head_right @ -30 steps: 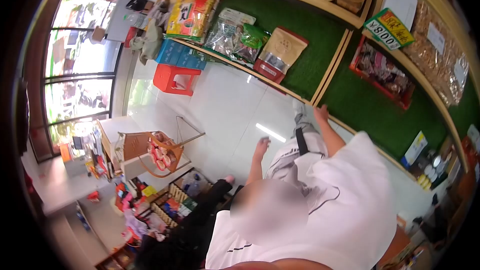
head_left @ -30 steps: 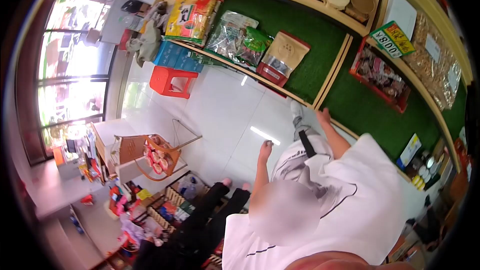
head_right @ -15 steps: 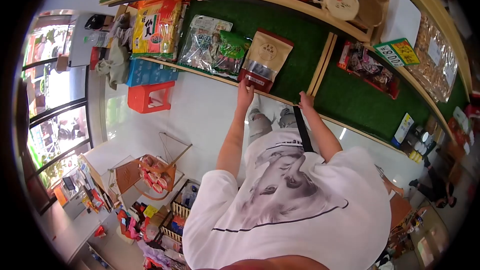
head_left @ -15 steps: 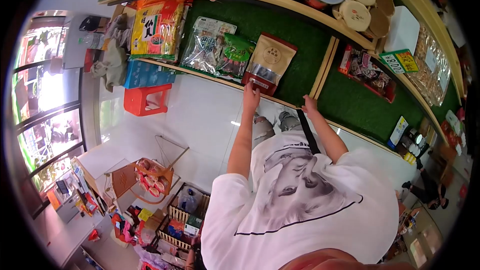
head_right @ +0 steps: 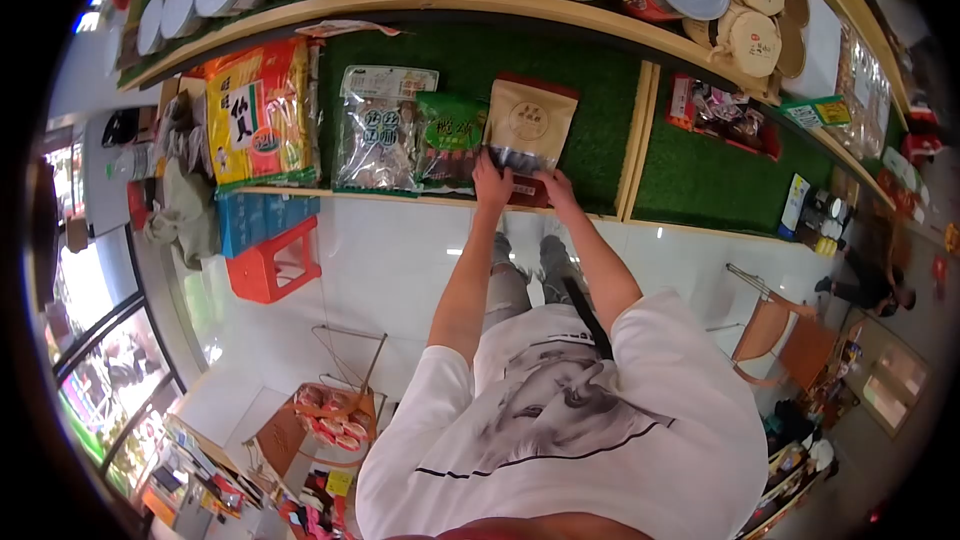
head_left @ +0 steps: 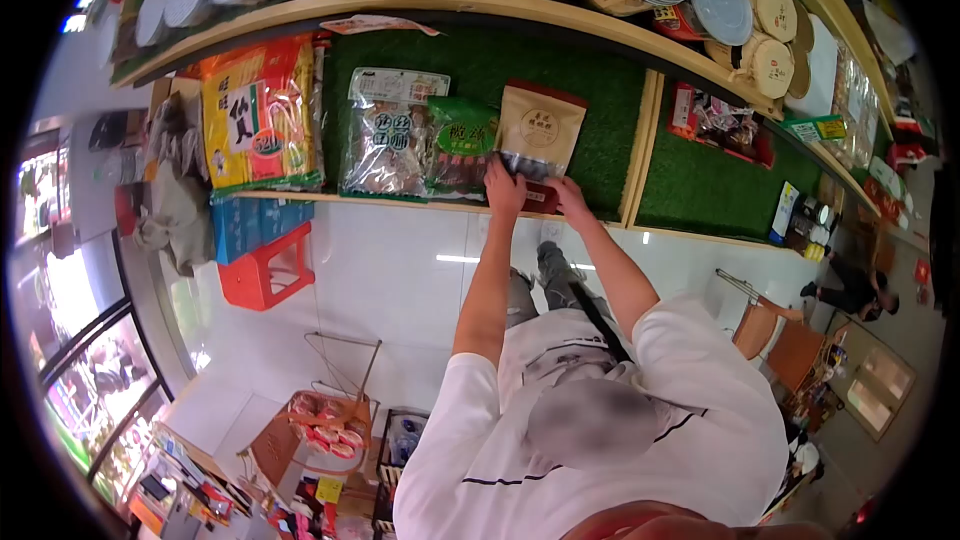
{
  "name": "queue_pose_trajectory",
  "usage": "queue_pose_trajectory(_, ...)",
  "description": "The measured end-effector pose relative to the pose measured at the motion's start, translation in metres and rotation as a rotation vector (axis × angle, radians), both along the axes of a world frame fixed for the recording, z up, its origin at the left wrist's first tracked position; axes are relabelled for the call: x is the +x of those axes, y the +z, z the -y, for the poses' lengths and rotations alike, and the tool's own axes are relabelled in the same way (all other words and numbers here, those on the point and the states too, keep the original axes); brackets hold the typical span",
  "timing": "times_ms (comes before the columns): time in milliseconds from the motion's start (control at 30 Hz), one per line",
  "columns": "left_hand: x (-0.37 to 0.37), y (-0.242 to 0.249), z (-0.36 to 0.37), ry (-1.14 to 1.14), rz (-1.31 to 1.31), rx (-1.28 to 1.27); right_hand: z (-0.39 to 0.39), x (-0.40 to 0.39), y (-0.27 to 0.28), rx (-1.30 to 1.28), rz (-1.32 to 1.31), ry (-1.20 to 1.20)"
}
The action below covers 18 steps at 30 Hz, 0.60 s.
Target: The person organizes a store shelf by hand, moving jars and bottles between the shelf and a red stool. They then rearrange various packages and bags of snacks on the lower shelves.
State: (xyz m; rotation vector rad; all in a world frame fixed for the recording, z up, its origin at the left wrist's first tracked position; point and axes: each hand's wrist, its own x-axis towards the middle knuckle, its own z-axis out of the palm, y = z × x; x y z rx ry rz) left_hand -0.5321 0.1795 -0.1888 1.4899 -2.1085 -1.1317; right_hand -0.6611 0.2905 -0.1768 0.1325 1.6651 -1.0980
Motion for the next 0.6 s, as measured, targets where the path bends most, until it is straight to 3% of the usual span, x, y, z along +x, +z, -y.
queue_pose_trajectory(67, -0.009, -0.009, 0.0, 0.077, 0.036, -0.058, 0.009, 0.008, -0.016, -0.036, -0.156, -0.053)
queue_pose_trajectory(167, -0.019, 0.032, 0.01, 0.124, 0.271, 0.084, 0.011, 0.014, -0.017, -0.095, -0.149, -0.194)
queue_pose_trajectory(267, -0.013, 0.027, 0.008, 0.081, 0.274, 0.059, -0.003, 0.017, -0.035, -0.243, -0.311, -0.227)
queue_pose_trajectory(300, -0.01, 0.016, 0.007, 0.068, 0.129, 0.048, -0.008, 0.022, -0.035, -0.209, -0.428, -0.198)
queue_pose_trajectory(333, -0.002, -0.046, 0.012, 0.019, -0.219, 0.196, -0.012, 0.022, -0.031, -0.097, -0.429, -0.146)
queue_pose_trajectory(367, -0.006, -0.053, 0.007, 0.17, -0.408, 0.289, -0.007, 0.029, -0.002, -0.035, -0.533, -0.181)
queue_pose_trajectory(400, -0.008, -0.045, 0.011, 0.129, -0.407, 0.478, -0.01, 0.033, -0.026, -0.039, -0.497, -0.332)
queue_pose_trajectory(433, -0.013, -0.038, 0.019, 0.095, -0.385, 0.662, -0.007, 0.036, 0.007, 0.01, -0.542, -0.397)
queue_pose_trajectory(500, -0.036, 0.003, 0.011, 0.031, -0.266, 0.539, -0.015, 0.026, 0.016, 0.038, -0.626, -0.296)
queue_pose_trajectory(600, -0.058, 0.04, -0.013, 0.061, -0.331, 0.782, -0.049, 0.004, 0.048, 0.025, -0.786, -0.36)
